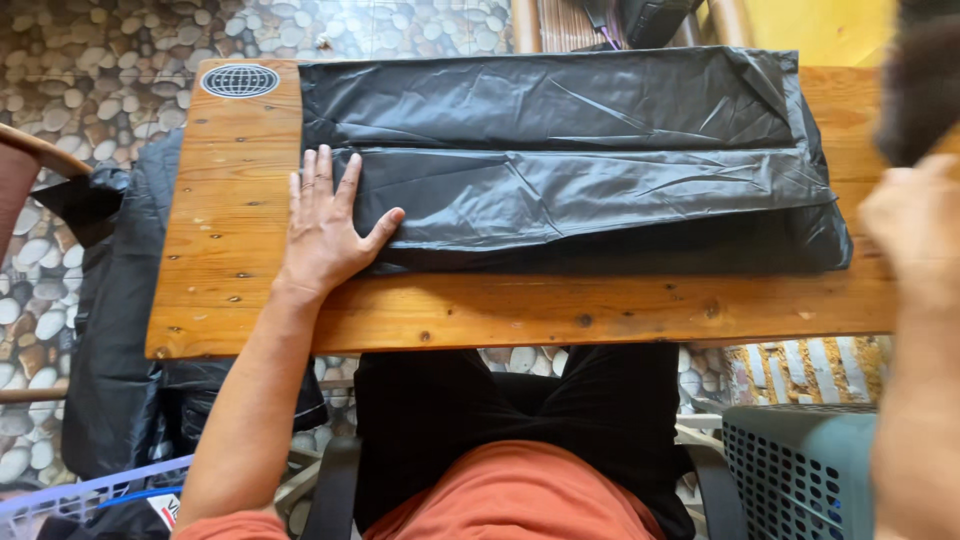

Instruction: The person places a black plastic sheet on a wooden table, smooths it, and folds it into a compact bundle. They use a brush to sweep the sheet during folding and then fold the ends to create a neat package.

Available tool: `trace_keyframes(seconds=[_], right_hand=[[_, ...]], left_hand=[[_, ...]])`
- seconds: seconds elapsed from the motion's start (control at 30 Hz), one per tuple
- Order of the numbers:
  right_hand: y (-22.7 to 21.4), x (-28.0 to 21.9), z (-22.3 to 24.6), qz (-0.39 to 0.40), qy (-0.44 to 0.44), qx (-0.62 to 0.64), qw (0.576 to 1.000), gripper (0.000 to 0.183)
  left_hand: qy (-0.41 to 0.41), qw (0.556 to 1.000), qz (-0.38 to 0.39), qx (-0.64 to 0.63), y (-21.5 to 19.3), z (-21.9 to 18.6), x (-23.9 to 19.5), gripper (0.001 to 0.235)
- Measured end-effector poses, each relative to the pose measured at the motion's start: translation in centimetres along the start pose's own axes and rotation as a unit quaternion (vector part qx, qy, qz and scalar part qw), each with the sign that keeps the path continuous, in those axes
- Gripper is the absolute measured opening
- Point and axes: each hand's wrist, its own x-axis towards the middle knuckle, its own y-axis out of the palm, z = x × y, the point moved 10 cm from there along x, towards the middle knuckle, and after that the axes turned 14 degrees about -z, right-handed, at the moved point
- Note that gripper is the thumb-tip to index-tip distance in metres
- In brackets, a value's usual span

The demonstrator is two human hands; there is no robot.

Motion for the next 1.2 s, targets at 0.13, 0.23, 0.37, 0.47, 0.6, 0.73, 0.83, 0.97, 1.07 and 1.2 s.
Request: trace_keyframes(seconds=[0.13,0.23,0.37,0.47,0.6,0.73,0.83,0.97,1.07,1.2], right_hand=[[-5.8,-4.4,18.0,0.022,-0.084,-0.051,0.995,0.061],[-9.6,-8.9,32.3,0.075,-0.13,0.147,0.978,0.063],[-11.3,-11.1,36.6,0.111,-0.16,0.292,0.936,0.06],[-6.9,-9.1,31.4,0.074,-0.095,0.198,0.973,0.06],[-2.9,-9.7,26.2,0.142,0.02,0.111,0.983,0.061],[-10.5,-12.0,34.8,0.045,-0.098,0.271,0.956,0.06],[-10.4,-11.9,35.5,0.045,-0.1,0.286,0.952,0.059],[-4.7,-10.3,24.9,0.056,-0.015,0.251,0.966,0.057],[0.1,-10.6,14.6,0.077,0.097,0.197,0.972,0.056],[-1.6,-13.2,14.7,0.08,0.181,0.18,0.964,0.056]], left_hand=[[-0.007,1.0,-0.002,-0.015,0.5,0.5,-0.3,0.093],[-0.008,1.0,-0.012,-0.016,0.6,0.7,-0.3,0.077],[-0.015,0.995,-0.058,-0.073,-3.6,-1.7,0.4,0.076],[-0.02,0.999,-0.039,-0.003,1.2,2.2,-0.7,0.07],[-0.028,0.998,-0.053,0.03,2.5,3.0,-0.9,0.078],[-0.021,0.997,-0.046,0.057,2.1,2.8,-0.8,0.079],[-0.013,0.996,-0.055,0.063,1.6,2.6,-0.9,0.077],[-0.009,0.996,-0.059,0.061,2.2,2.9,-1.0,0.077],[-0.007,0.996,-0.07,0.055,2.1,2.7,-1.0,0.077],[0.001,0.996,-0.071,0.051,1.6,2.2,-1.1,0.076]])
